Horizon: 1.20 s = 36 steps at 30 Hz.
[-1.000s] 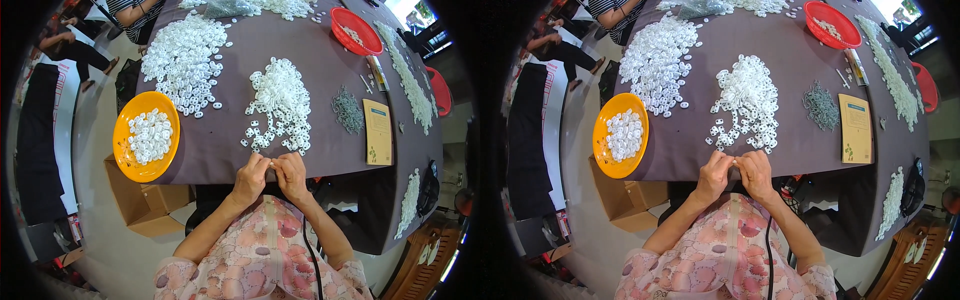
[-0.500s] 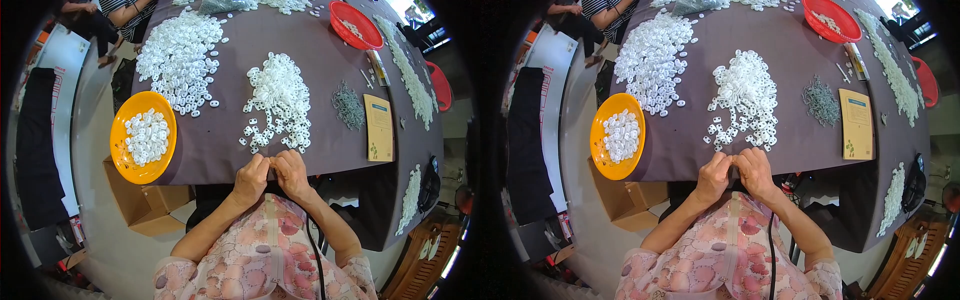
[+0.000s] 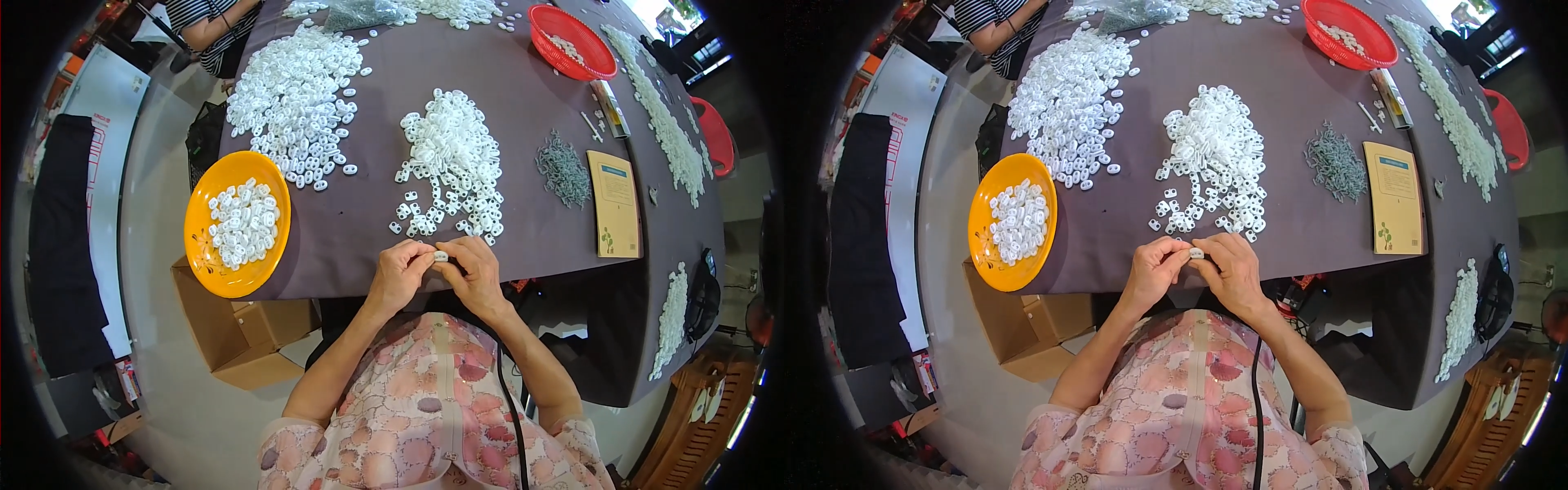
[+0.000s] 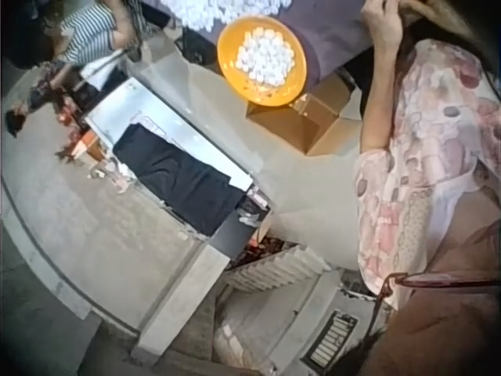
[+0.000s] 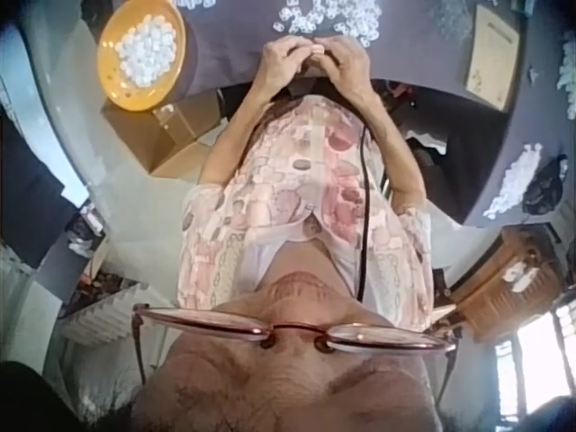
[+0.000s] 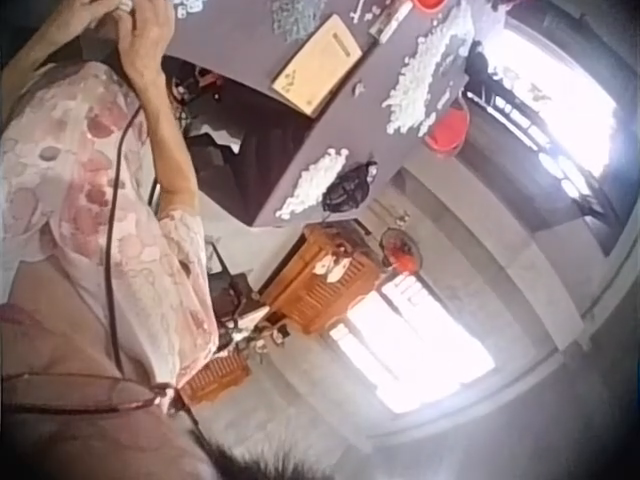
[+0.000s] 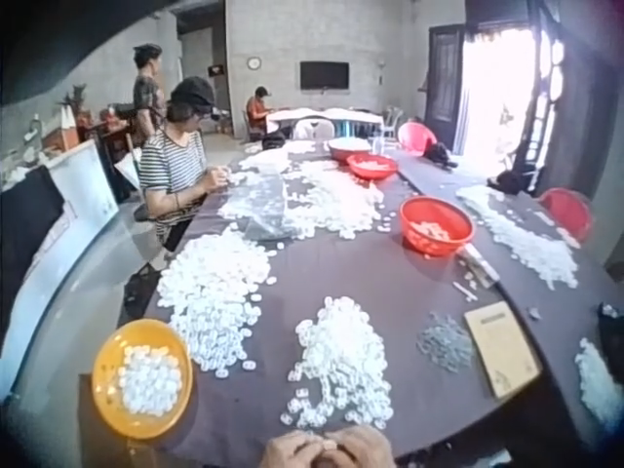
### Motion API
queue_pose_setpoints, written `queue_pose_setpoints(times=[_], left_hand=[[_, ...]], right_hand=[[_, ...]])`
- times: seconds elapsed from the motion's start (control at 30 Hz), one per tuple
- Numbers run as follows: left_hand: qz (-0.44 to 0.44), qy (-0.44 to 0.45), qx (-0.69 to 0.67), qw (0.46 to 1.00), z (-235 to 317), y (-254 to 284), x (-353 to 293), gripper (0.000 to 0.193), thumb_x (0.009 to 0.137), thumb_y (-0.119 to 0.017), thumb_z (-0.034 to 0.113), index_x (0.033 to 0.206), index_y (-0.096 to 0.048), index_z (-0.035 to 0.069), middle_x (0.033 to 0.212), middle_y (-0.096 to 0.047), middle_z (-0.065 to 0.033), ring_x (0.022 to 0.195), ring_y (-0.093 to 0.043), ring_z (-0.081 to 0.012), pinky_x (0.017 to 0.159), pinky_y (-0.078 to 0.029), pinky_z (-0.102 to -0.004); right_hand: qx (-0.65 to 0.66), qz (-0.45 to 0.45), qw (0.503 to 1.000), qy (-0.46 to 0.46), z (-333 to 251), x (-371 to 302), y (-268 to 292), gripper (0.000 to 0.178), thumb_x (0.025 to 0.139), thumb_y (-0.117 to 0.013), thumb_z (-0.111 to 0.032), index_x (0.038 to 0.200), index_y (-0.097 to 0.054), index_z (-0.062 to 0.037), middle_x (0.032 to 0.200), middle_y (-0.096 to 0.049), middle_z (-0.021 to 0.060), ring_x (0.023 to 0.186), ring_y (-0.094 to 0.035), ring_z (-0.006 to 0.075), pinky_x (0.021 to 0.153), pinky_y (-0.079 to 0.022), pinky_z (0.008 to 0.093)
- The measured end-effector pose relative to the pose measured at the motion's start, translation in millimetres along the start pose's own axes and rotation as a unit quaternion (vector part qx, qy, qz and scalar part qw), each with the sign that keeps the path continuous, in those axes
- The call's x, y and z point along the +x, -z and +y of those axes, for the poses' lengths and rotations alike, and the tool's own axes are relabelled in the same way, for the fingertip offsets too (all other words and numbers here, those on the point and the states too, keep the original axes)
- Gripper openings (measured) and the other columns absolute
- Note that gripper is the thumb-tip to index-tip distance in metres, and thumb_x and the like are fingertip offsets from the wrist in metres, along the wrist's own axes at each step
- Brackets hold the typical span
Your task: The person assembles small plastic components by hand, repeatedly picking pieces from the table and pressing them together.
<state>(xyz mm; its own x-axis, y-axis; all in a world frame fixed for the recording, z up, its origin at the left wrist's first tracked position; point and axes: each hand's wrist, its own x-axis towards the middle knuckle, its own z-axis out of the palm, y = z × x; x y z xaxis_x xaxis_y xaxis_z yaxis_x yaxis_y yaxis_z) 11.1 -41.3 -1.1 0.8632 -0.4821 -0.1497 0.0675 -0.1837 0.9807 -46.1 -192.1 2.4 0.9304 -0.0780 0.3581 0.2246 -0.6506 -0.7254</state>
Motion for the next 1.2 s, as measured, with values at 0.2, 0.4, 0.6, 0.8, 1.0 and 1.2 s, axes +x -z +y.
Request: queue_pose_setpoints(times=[0.2, 0.4, 0.6, 0.8, 1.0, 1.2], left_hand=[[-0.008, 0.003, 0.003, 1.000, 6.7, -5.4, 2.1, 0.011, 0.083, -0.060, 0.007, 0.086, -0.063, -0.003, 0.071, -0.058, -0.0055, 0.059, -0.050, -0.0088, 0.053, -0.041, -0.0240], [0.046, -0.041, 0.031, 0.998, 8.9, -5.9, -2.6, 0.007, 0.079, -0.065, 0.005, 0.082, -0.062, -0.001, 0.071, -0.058, -0.0070, 0.060, -0.054, -0.0134, 0.055, -0.043, -0.0260], [0.304, -0.138, 0.161, 0.929, 47.6, 65.0, 1.3, 0.008, 0.085, -0.061, 0.008, 0.083, -0.060, 0.000, 0.071, -0.058, -0.0034, 0.066, -0.052, -0.0107, 0.060, -0.044, -0.0250], [0.426, -0.114, 0.227, 0.869, 7.4, 186.3, 3.1, 0.013, 0.085, -0.062, 0.012, 0.083, -0.060, -0.001, 0.072, -0.059, -0.0012, 0.064, -0.051, -0.0068, 0.060, -0.044, -0.0228], [0.433, -0.022, 0.250, 0.865, 3.4, 201.8, 0.7, 0.015, 0.081, -0.067, 0.011, 0.077, -0.061, -0.002, 0.066, -0.058, -0.0006, 0.058, -0.048, -0.0081, 0.056, -0.042, -0.0237], [0.301, -0.121, 0.052, 0.944, 90.2, 113.7, -16.3, 0.008, 0.084, -0.062, 0.008, 0.079, -0.059, 0.003, 0.069, -0.052, 0.0018, 0.060, -0.045, -0.0049, 0.054, -0.038, -0.0192]], right_hand=[[-0.006, 0.014, 1.000, -0.003, 0.5, -0.5, 7.1, 0.023, 0.072, -0.068, -0.009, 0.094, -0.063, -0.0026, 0.081, -0.059, 0.0088, 0.073, -0.055, 0.0267, 0.064, -0.044, 0.0354], [0.071, -0.016, 0.997, -0.036, -10.1, 4.8, 19.5, 0.022, 0.073, -0.067, -0.008, 0.094, -0.063, -0.0023, 0.085, -0.060, 0.0099, 0.079, -0.057, 0.0289, 0.067, -0.046, 0.0364], [0.003, 0.104, 0.975, -0.196, 44.4, 5.3, 77.4, 0.007, 0.077, -0.063, -0.004, 0.083, -0.061, -0.0025, 0.077, -0.059, 0.0126, 0.071, -0.060, 0.0287, 0.064, -0.048, 0.0346], [-0.205, 0.145, 0.958, -0.140, 90.8, 27.8, 111.2, 0.005, 0.079, -0.059, -0.007, 0.084, -0.060, -0.0055, 0.080, -0.058, 0.0110, 0.077, -0.059, 0.0299, 0.065, -0.046, 0.0365], [-0.259, 0.132, 0.938, -0.191, 101.2, 39.6, 108.2, 0.009, 0.081, -0.059, -0.015, 0.082, -0.060, -0.0055, 0.082, -0.059, 0.0119, 0.078, -0.058, 0.0319, 0.068, -0.046, 0.0403], [-0.271, 0.100, 0.928, -0.237, 102.5, 43.6, 110.4, 0.011, 0.080, -0.061, -0.015, 0.081, -0.059, -0.0042, 0.085, -0.060, 0.0134, 0.080, -0.058, 0.0337, 0.069, -0.046, 0.0414]])
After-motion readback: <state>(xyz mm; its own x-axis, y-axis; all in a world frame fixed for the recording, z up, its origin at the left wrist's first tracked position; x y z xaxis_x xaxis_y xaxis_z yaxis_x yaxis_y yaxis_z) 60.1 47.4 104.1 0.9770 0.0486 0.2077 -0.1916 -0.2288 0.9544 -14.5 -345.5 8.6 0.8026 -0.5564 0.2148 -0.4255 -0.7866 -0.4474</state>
